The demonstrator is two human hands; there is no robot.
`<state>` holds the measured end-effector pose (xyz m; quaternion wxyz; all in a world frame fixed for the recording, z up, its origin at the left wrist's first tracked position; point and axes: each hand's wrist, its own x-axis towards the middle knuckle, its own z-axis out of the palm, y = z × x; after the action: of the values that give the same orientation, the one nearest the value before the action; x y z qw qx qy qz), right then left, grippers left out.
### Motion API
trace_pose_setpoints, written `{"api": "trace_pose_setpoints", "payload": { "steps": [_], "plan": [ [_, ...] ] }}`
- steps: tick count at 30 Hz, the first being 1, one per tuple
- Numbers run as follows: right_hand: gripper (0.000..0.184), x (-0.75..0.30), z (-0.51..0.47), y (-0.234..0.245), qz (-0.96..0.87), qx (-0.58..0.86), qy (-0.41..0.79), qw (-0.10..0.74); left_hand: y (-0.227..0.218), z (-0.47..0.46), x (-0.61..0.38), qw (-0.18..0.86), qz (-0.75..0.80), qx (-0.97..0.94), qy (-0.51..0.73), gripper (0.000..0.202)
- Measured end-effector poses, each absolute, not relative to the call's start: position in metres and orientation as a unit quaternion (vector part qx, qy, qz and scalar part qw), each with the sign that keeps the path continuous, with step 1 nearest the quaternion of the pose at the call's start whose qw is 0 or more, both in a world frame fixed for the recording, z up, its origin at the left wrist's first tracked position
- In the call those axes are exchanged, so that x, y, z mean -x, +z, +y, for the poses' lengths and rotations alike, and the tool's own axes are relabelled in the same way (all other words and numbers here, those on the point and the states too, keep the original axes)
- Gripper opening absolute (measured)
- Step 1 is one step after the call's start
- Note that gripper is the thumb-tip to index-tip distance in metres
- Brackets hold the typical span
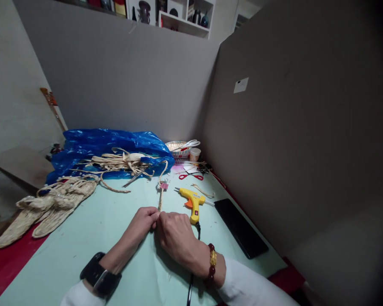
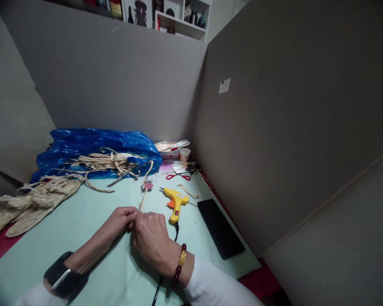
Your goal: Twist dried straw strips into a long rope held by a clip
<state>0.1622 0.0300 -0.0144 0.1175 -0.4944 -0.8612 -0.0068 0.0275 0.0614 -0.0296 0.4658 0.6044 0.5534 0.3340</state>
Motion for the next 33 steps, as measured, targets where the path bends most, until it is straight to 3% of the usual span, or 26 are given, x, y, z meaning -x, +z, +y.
{"api": "trace_pose_setpoints", "payload": {
  "steps": [5, 9, 12, 16, 18, 24, 29, 33],
  "plan": [
    [0.017, -0.156, 0.027, -0.027, -0.896, 0.416, -0.128, 0.089, -0.027, 0.058, -0.027, 0.567, 0.534, -0.519, 0.353, 0.027],
    [0.019, -0.159, 0.026, -0.026, -0.904, 0.389, -0.151, 0.096, -0.028, 0.057, -0.024, 0.578, 0.516, -0.518, 0.362, 0.028],
    [0.013, -0.169, 0.031, -0.015, -0.911, 0.381, -0.053, 0.149, -0.026, 0.057, -0.019, 0.563, 0.517, -0.527, 0.372, 0.022],
    [0.038, -0.187, 0.048, 0.002, -0.833, 0.445, 0.159, 0.288, -0.02, 0.058, -0.015, 0.589, 0.509, -0.519, 0.352, 0.023],
    [0.035, -0.192, 0.056, 0.005, -0.783, 0.465, 0.242, 0.334, -0.016, 0.059, -0.014, 0.598, 0.506, -0.517, 0.344, 0.025],
    [0.028, -0.184, 0.069, -0.016, -0.694, 0.349, 0.562, 0.283, -0.018, 0.061, -0.014, 0.585, 0.493, -0.556, 0.323, 0.028],
    [0.026, -0.183, 0.071, -0.025, -0.653, 0.359, 0.597, 0.297, -0.018, 0.06, -0.015, 0.549, 0.497, -0.592, 0.318, 0.031],
    [0.031, -0.184, 0.07, -0.026, -0.663, 0.4, 0.544, 0.323, -0.015, 0.056, -0.018, 0.512, 0.499, -0.625, 0.313, 0.029]
  ]
}}
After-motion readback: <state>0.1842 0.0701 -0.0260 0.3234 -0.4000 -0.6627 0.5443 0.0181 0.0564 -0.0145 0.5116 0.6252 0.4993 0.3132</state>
